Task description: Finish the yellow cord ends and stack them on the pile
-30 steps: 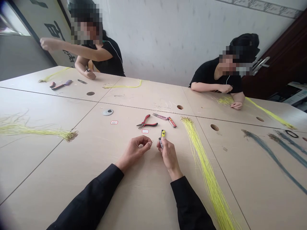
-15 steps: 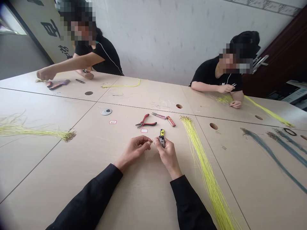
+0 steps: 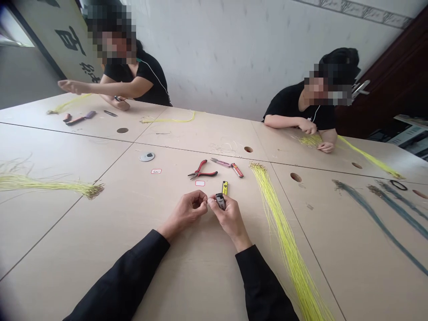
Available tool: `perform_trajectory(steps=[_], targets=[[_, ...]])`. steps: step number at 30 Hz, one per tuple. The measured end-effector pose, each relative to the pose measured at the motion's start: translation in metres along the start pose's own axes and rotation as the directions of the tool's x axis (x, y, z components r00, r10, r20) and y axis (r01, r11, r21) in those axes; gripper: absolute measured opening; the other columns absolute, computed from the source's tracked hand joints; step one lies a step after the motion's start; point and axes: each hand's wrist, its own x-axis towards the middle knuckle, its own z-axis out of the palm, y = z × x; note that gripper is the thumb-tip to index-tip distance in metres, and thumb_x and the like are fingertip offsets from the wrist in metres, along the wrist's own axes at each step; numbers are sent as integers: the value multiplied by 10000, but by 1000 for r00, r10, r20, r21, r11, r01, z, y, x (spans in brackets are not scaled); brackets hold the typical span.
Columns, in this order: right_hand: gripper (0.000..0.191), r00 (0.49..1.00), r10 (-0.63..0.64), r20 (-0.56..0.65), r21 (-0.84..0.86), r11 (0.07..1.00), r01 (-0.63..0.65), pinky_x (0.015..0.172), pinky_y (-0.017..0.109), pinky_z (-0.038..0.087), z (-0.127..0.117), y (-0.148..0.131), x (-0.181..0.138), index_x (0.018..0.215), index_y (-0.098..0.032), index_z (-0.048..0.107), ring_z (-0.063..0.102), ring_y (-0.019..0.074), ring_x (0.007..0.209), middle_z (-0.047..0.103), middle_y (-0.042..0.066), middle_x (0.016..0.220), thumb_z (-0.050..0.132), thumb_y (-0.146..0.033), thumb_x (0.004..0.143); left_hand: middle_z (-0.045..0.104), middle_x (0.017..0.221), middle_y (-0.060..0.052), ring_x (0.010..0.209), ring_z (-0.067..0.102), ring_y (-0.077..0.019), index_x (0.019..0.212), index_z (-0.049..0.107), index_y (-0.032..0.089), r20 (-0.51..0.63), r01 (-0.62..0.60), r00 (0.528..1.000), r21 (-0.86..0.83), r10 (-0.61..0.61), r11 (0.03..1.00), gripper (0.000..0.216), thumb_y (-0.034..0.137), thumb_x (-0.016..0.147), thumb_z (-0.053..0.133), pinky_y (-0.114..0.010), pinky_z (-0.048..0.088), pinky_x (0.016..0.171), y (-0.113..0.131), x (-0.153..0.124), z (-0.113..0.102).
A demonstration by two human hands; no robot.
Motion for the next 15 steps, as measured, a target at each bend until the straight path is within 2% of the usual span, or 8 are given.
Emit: perform_trajectory(steps=[2,5,7,9,11,13,15], targets=[[348,1000,-15,19,14,1000,14,603,265,387,0,0,-1,884,-157,675,445,138,637,548,6,725,650,-504,870,468,643,41,580,377,-85,698,503,174,3,-9,1000,18,9,1000,154,270,800,567,-220,324,553,2,0,-1],[344,1000,-7,-9,24,1000,7,586,262,382,1,4,-1,886,-158,652,430,128,613,521,-8,697,655,-502,866,508,673,29,600,410,-94,731,541,170,18,-34,999,19,34,999,155,288,830,553,-224,345,569,3,1,-1],[352,998,9,-65,34,999,-7,524,254,341,0,6,1,870,-164,626,369,110,554,447,-36,634,657,-515,861,538,698,20,623,445,-102,765,567,171,46,-60,997,29,58,998,152,294,851,548,-226,364,584,3,0,-1],[366,982,18,-188,97,995,0,470,244,297,-7,3,4,865,-175,597,322,96,512,387,-57,603,657,-536,852,557,699,16,626,468,-107,786,584,174,87,-78,994,66,72,995,133,282,856,550,-227,369,583,2,-1,0],[364,917,3,-398,180,981,75,438,234,269,-26,-11,2,859,-189,568,306,87,488,358,-70,594,672,-538,838,567,689,17,614,477,-108,801,597,179,124,-90,989,110,76,990,116,265,859,546,-227,361,568,2,-2,0],[335,781,-61,-622,174,961,214,426,227,261,-58,-40,-9,823,-205,535,299,81,469,333,-80,578,701,-496,827,571,679,18,597,475,-107,806,604,182,144,-105,986,143,84,984,112,252,863,537,-227,351,554,1,-3,0],[306,648,-205,-733,42,938,345,428,225,273,-100,-78,-29,764,-218,490,282,77,455,290,-87,561,690,-430,857,577,675,17,593,477,-107,799,606,182,157,-130,982,161,105,978,108,237,859,536,-229,352,553,1,-3,0]])
